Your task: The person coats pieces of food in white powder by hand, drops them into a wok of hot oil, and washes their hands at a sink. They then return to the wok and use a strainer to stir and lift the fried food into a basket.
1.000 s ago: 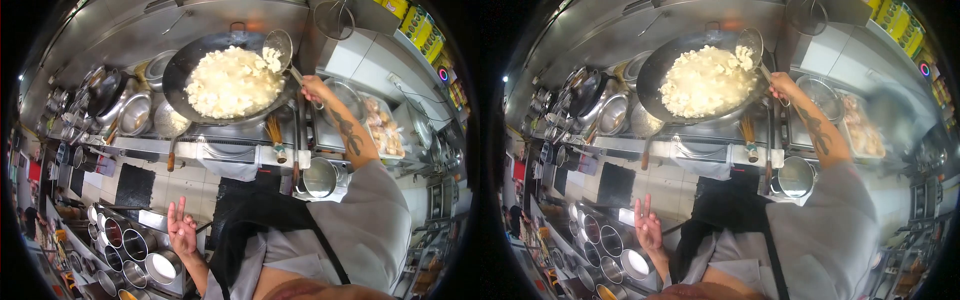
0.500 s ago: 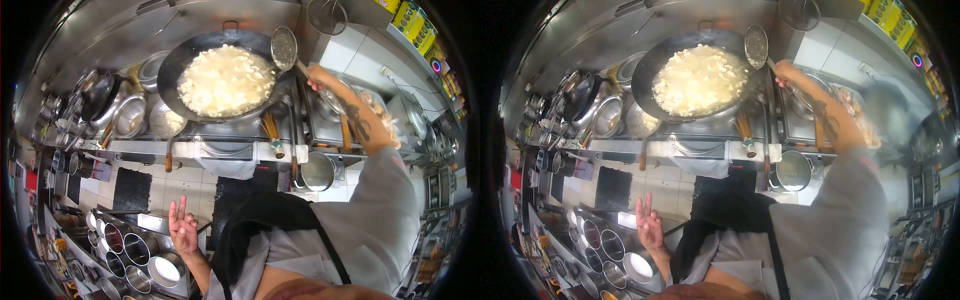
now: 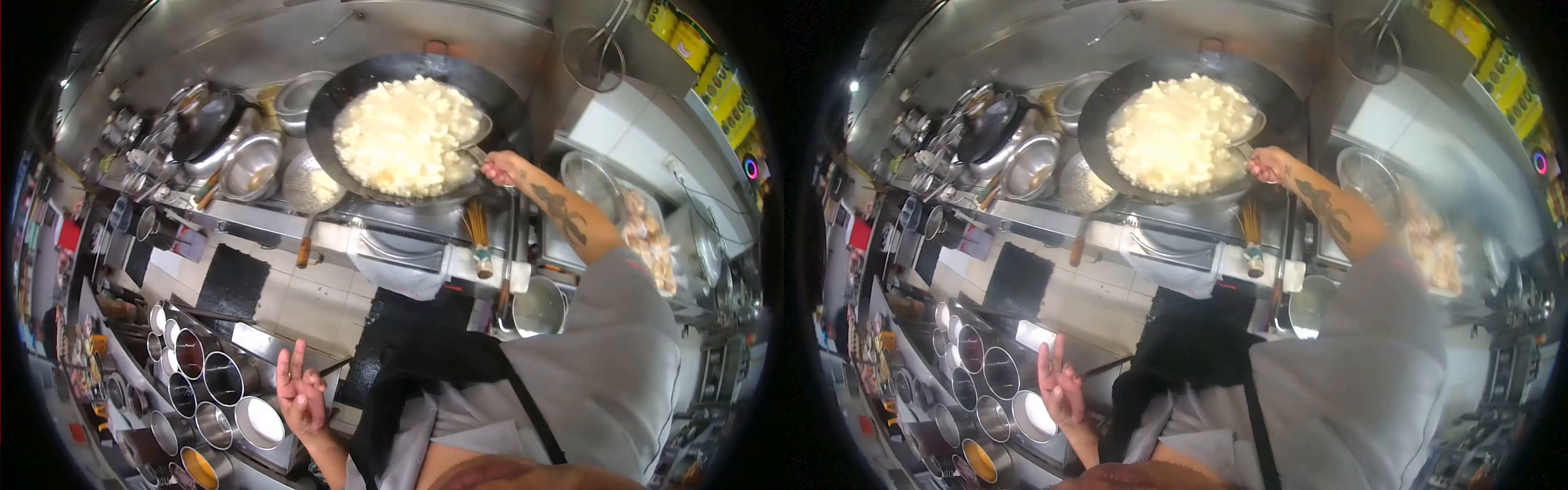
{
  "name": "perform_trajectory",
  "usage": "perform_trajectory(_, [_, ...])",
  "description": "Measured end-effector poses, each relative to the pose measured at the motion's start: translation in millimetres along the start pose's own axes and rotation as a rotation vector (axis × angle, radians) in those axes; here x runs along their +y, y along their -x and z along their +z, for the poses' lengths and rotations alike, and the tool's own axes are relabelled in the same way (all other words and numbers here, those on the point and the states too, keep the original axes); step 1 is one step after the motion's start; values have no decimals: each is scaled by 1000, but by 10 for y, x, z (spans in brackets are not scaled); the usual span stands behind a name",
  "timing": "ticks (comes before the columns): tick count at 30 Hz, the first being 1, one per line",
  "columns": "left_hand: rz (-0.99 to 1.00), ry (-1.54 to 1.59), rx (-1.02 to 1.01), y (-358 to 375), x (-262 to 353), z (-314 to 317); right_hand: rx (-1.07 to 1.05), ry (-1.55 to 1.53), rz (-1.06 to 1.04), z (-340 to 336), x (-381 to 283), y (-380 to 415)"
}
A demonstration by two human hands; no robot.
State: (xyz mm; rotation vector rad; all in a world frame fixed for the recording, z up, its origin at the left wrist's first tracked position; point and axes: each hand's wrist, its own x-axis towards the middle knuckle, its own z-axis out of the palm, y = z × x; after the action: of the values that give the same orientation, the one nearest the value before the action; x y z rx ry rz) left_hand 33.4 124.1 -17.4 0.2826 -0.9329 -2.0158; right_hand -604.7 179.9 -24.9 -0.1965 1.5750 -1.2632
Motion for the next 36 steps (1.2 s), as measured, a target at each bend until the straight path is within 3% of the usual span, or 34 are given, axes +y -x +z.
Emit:
perform_trajectory(1, [15,-16,19,30,29,3,-47,-93,59,-45,-59,-75])
perform_trajectory(4, [29,31,97,-32,-1,42,-54,-271,-71,41,78,-445])
perform_trajectory(8, [19,20,-6,-25,7,106,-98,-470,-259,-8,71,-222])
perform_trajectory(9, [24,31,-5,-23,-3,77,-168,-449,-226,-138,74,-137])
perform_trajectory(12, [40,72,-1,-59,-36,-58,-124,-464,-235,-313,146,335])
perform_trajectory(16, [13,89,-9,-165,-55,-84,140,-226,-354,-59,164,855])
perform_trajectory(19, [-22,73,-57,-324,-61,-60,249,-125,-318,-251,208,909])
perform_trajectory(22, [-58,77,-57,-393,-87,-83,427,-62,-413,-68,244,986])
perform_trajectory(27, [-83,103,-67,-476,-117,-116,402,-41,-367,-160,335,1033])
perform_trajectory(33, [-337,-143,190,-513,-393,-434,468,-23,-363,-23,390,1122])
perform_trajectory(36, [-531,-566,394,-417,-934,-1167,474,-62,-387,91,346,1219])
